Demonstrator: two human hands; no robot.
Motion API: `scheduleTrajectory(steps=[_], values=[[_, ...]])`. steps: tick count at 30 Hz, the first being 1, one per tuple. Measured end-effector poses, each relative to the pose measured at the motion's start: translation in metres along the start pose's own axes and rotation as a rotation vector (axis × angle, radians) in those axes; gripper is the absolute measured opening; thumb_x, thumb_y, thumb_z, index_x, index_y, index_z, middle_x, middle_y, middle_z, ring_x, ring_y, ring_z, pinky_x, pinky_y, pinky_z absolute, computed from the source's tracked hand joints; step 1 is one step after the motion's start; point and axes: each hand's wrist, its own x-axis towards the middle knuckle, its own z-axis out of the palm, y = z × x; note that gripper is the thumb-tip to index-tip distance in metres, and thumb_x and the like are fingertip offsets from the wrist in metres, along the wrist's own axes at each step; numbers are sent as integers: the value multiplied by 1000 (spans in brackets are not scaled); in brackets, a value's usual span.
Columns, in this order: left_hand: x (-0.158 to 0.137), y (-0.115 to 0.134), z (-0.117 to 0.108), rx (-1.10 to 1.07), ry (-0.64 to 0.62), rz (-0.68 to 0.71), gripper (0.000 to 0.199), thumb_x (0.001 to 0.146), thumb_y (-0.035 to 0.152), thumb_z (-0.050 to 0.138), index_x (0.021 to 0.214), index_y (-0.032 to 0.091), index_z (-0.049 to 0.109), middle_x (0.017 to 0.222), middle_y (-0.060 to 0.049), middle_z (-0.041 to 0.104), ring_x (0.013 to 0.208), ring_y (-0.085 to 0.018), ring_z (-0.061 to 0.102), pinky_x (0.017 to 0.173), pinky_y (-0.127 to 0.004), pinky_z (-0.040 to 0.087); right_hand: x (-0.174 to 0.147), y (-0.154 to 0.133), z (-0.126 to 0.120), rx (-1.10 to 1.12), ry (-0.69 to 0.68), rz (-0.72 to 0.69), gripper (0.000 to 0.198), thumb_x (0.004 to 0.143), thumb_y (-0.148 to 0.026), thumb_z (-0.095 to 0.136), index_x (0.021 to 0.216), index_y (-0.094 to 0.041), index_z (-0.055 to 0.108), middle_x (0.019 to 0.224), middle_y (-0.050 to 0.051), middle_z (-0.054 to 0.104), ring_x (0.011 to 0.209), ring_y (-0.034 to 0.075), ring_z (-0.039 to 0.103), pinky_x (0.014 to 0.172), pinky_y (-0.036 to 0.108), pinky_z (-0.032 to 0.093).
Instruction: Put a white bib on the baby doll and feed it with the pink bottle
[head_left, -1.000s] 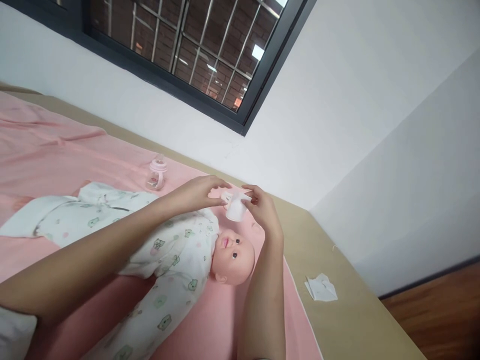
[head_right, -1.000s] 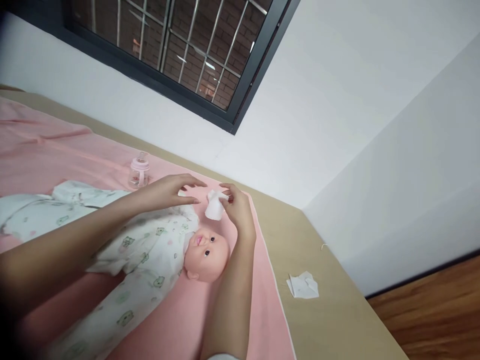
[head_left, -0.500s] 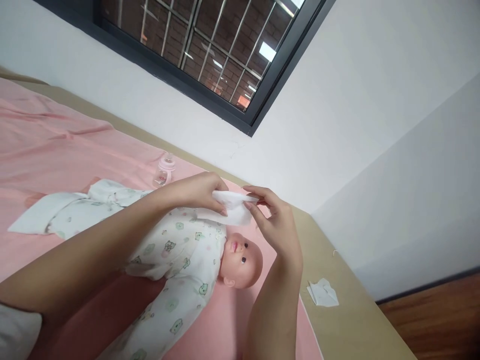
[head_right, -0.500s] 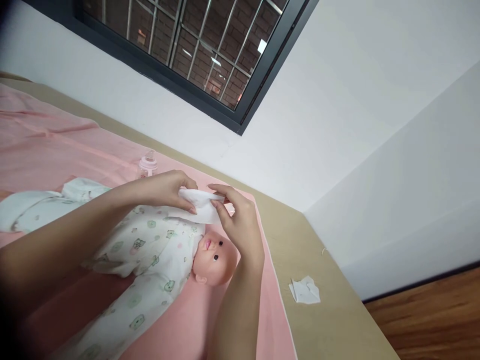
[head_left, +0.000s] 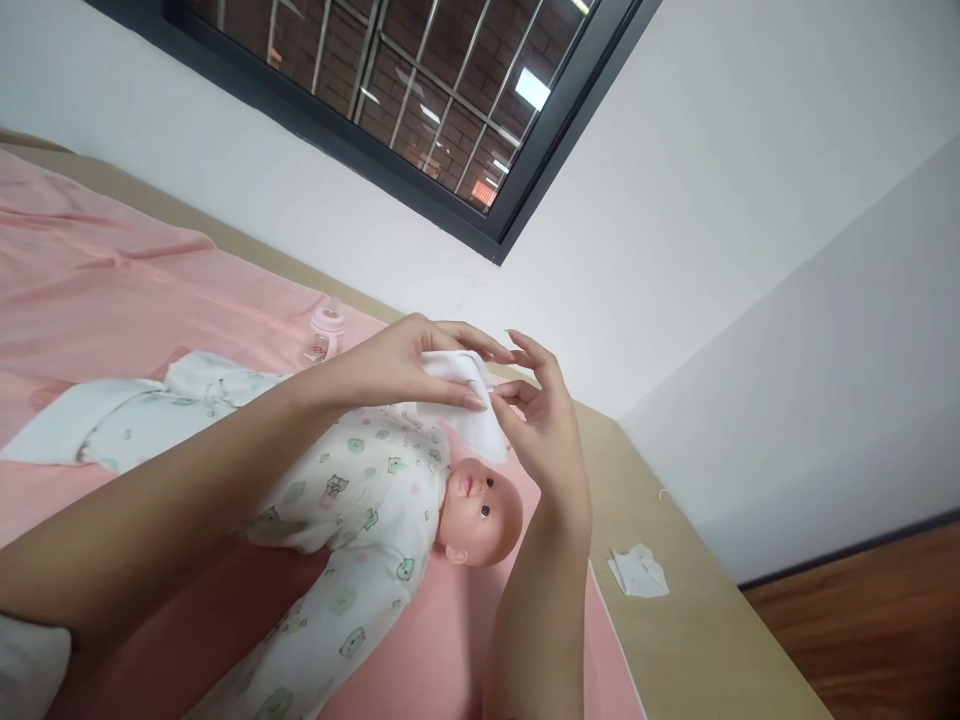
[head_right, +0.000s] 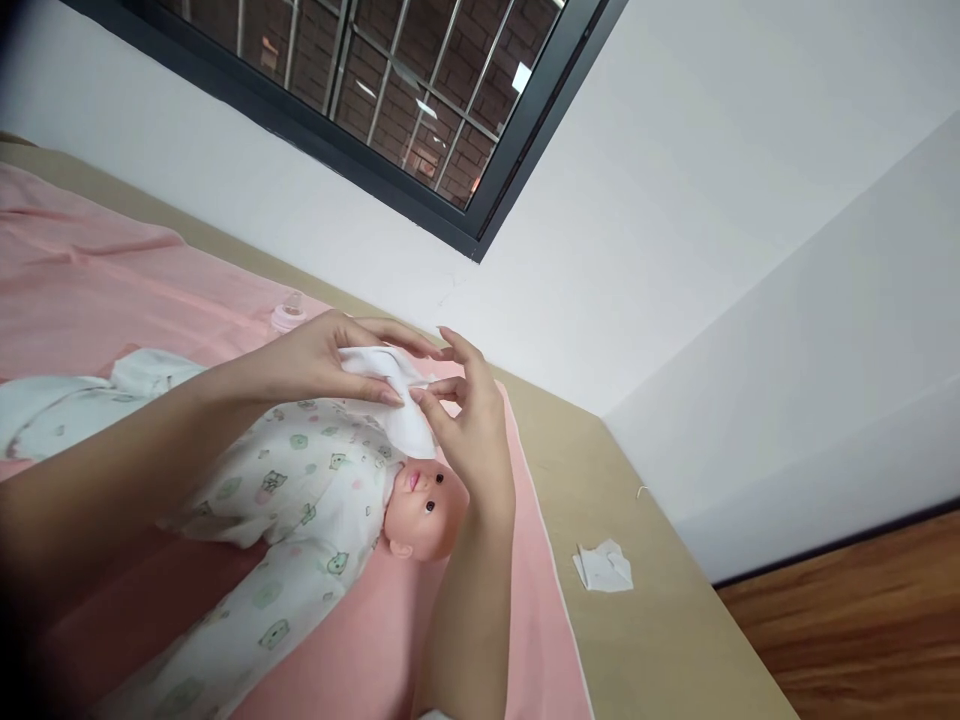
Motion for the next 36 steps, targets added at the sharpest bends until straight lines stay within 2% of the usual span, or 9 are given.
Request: scheduleTrajectory(steps=[2, 7, 9, 12, 17, 22, 25, 31, 36], values=[[0, 0, 3, -4, 32, 1, 28, 76, 45, 79, 88, 21, 80, 118, -5, 73, 117, -27, 63, 97, -36, 51, -1, -3, 3, 22, -32, 0, 62, 92, -41, 66, 148, -39, 41, 136, 6, 58, 87, 14, 67, 78, 31, 62], [-1, -2, 4, -24, 152, -99, 33, 76, 47, 79, 87, 16, 75, 86, -4, 73, 83, -20, 66, 68, -27, 49, 0, -1, 1, 50, -42, 22, 63, 90, -40, 67, 148, -38, 42, 140, 6, 55, 90, 14, 66, 82, 31, 61], [0, -4, 4, 6, 123, -145, 31, 75, 46, 78, 78, 16, 70, 73, -1, 66, 70, -15, 60, 60, -25, 44, 2, 7, -5, 73, -5, 42, 63, 88, -40, 70, 145, -37, 45, 140, 6, 56, 91, 14, 67, 85, 32, 60], [2, -12, 8, 81, -38, -273, 29, 74, 43, 75, 70, 16, 63, 63, 2, 54, 58, -12, 49, 52, -24, 35, 8, 31, -20, 109, 52, 118, 60, 84, -39, 74, 140, -34, 51, 135, 6, 60, 89, 13, 67, 88, 33, 59], [6, -26, 28, 322, -234, -379, 24, 72, 34, 65, 61, 18, 50, 60, 2, 51, 59, -14, 48, 52, -26, 31, 12, 104, -29, 238, 133, 333, 51, 78, -40, 77, 125, -25, 64, 118, 7, 69, 92, 16, 67, 94, 37, 56], [5, -31, 45, 366, -413, -408, 20, 71, 32, 63, 63, 19, 49, 63, 1, 54, 61, -16, 52, 53, -27, 32, -15, 191, -3, 605, 132, 565, 54, 63, -34, 86, 113, -23, 68, 110, 5, 73, 100, 19, 69, 102, 37, 54], [3, -36, 52, 361, -459, -408, 19, 72, 31, 62, 64, 20, 49, 64, 1, 56, 61, -18, 54, 53, -28, 33, -34, 227, 10, 742, 189, 700, 56, 56, -28, 90, 106, -21, 68, 103, 5, 75, 98, 19, 72, 103, 38, 54], [2, -41, 61, 408, -528, -381, 24, 73, 28, 62, 62, 20, 43, 58, 2, 46, 56, -15, 44, 53, -30, 28, -42, 248, 11, 808, 276, 717, 56, 57, -25, 89, 108, -21, 66, 104, 5, 76, 104, 20, 73, 106, 38, 55], [1, -37, 66, 507, -530, -384, 25, 76, 29, 63, 61, 20, 44, 57, 1, 49, 56, -17, 45, 55, -31, 28, -40, 248, 11, 803, 269, 716, 55, 59, -26, 88, 109, -19, 66, 103, 7, 77, 101, 20, 74, 107, 37, 55]])
